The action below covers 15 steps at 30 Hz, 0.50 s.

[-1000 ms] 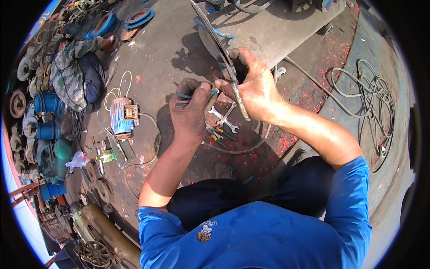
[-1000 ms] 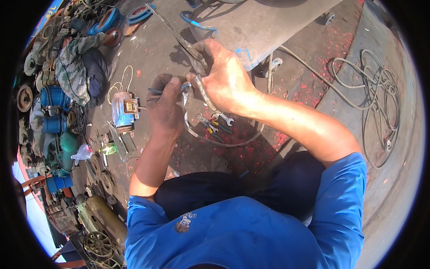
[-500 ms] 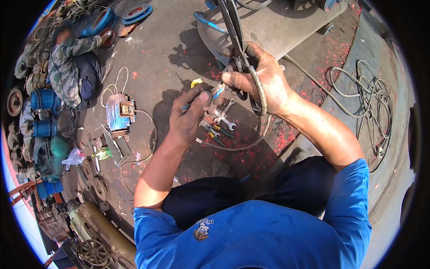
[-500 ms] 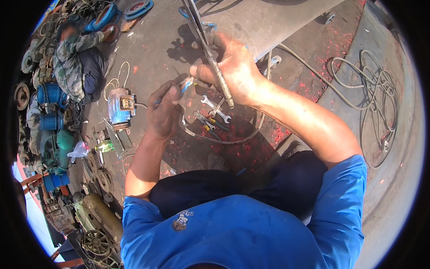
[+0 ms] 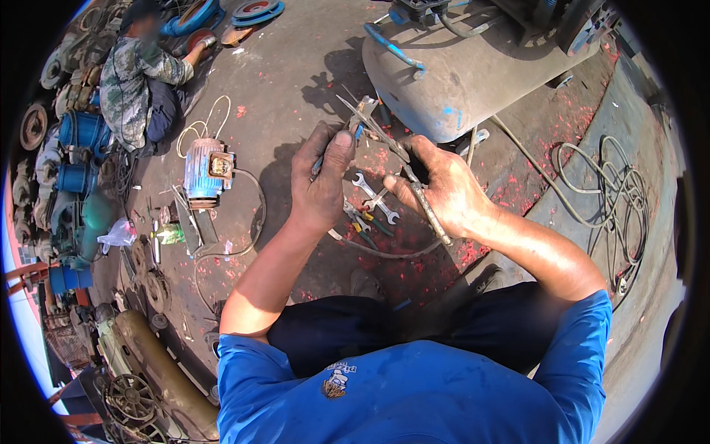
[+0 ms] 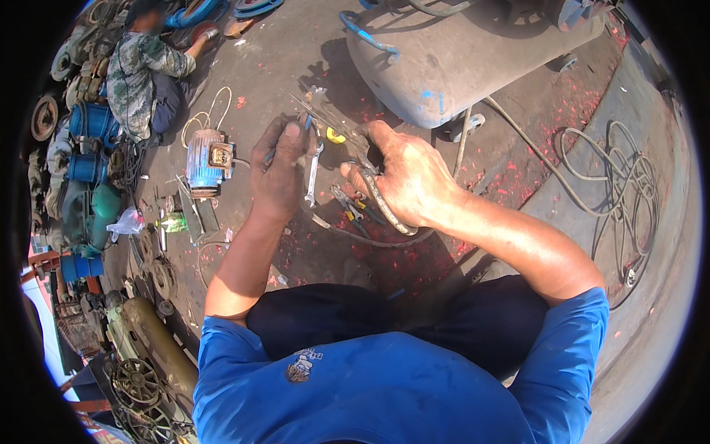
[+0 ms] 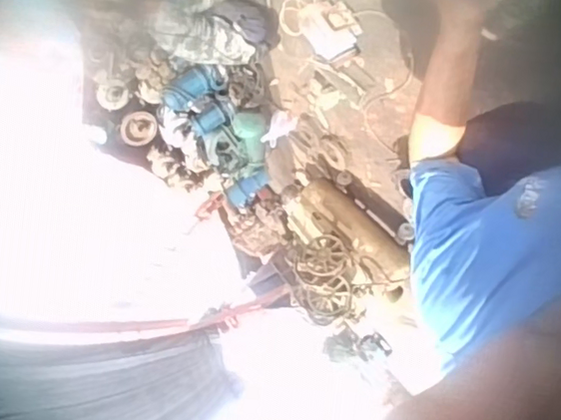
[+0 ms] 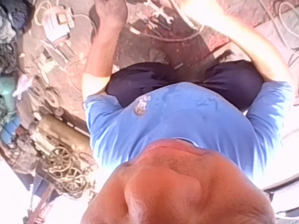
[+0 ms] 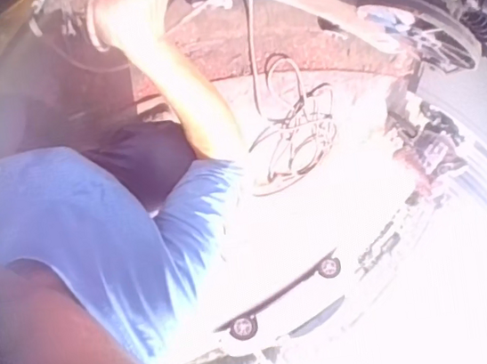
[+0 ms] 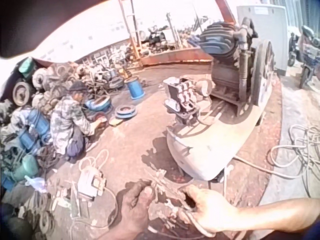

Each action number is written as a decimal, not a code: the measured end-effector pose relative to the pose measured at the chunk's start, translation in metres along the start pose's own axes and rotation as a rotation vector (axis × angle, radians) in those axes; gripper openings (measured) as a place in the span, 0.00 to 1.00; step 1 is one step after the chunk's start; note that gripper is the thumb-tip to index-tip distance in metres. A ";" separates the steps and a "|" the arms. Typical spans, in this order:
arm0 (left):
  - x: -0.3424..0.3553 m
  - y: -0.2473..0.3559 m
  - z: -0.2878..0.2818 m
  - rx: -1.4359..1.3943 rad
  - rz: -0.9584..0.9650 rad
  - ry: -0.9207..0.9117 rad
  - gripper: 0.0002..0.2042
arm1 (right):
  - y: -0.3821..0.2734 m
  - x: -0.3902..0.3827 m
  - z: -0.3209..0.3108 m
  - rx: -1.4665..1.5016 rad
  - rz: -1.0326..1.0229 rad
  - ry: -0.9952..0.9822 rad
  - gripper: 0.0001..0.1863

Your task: The person is repairing an electrical component, likely a starter solenoid. They use pliers to strip the insulation from wires and a screwdriver to tighten connections on the component.

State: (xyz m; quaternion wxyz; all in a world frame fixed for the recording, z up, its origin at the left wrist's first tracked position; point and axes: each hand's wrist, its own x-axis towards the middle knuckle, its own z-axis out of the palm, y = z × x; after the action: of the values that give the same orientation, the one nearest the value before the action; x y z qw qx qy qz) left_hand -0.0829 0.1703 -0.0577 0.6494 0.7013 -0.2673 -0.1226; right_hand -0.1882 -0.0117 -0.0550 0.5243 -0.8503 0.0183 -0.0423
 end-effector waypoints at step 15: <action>0.001 0.005 -0.010 -0.073 0.050 -0.055 0.18 | 0.010 -0.004 -0.009 0.312 0.002 -0.185 0.24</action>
State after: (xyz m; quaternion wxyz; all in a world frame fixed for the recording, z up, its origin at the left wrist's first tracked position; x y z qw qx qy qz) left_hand -0.0782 0.1788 -0.0513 0.6699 0.6666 -0.2977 -0.1353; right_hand -0.1929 -0.0240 -0.0599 0.6492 -0.7590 -0.0358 0.0342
